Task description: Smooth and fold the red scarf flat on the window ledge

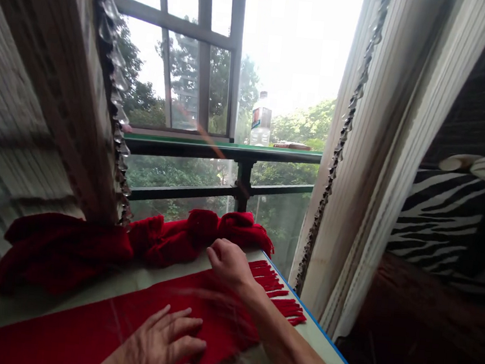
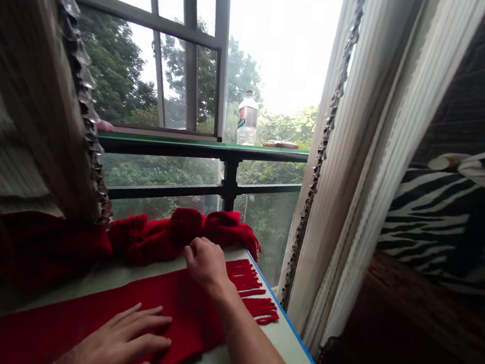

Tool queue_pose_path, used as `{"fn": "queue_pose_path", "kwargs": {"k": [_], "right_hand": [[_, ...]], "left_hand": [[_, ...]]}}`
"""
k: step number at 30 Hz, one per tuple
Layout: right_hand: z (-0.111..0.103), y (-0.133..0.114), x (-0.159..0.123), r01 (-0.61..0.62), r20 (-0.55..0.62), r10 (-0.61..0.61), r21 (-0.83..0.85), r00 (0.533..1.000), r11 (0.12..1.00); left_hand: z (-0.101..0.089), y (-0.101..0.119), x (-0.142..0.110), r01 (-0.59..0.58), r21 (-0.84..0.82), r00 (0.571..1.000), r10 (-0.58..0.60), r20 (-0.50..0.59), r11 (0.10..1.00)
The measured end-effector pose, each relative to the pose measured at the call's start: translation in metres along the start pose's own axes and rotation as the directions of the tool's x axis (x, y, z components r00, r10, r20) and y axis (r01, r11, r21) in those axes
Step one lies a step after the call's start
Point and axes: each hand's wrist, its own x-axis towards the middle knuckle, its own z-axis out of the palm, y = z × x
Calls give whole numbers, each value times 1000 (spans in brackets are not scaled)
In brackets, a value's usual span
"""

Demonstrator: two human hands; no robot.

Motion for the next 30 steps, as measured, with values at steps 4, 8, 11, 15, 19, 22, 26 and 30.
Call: {"fn": "queue_pose_path", "kwargs": {"k": [4, 8, 11, 15, 19, 22, 26, 30], "right_hand": [[-5, 15, 7, -142, -54, 147, 82, 988, 986], [6, 32, 12, -221, -28, 230, 198, 973, 955], [14, 44, 17, -254, 11, 262, 286, 965, 924], [16, 55, 22, -261, 42, 265, 378, 963, 888], [17, 59, 23, -258, 51, 261, 426, 964, 867], [18, 60, 23, -251, 47, 258, 443, 965, 860], [20, 60, 23, -244, 35, 256, 450, 966, 859], [21, 62, 24, -245, 31, 260, 453, 965, 857]], "left_hand": [[-4, -11, 52, -74, -174, 997, 78, 19, 982], [-4, -24, 107, -68, -267, 996, 82, 43, 961], [7, -26, 130, -55, -286, 993, 81, 83, 957], [22, -23, 138, -27, -275, 986, 71, 152, 961], [26, -26, 141, -7, -201, 973, 53, 224, 979], [28, -34, 147, -51, -186, 964, 97, 248, 981], [32, -46, 154, -48, -147, 967, 83, 240, 988], [35, -55, 159, -33, -117, 976, 57, 211, 993]]}}
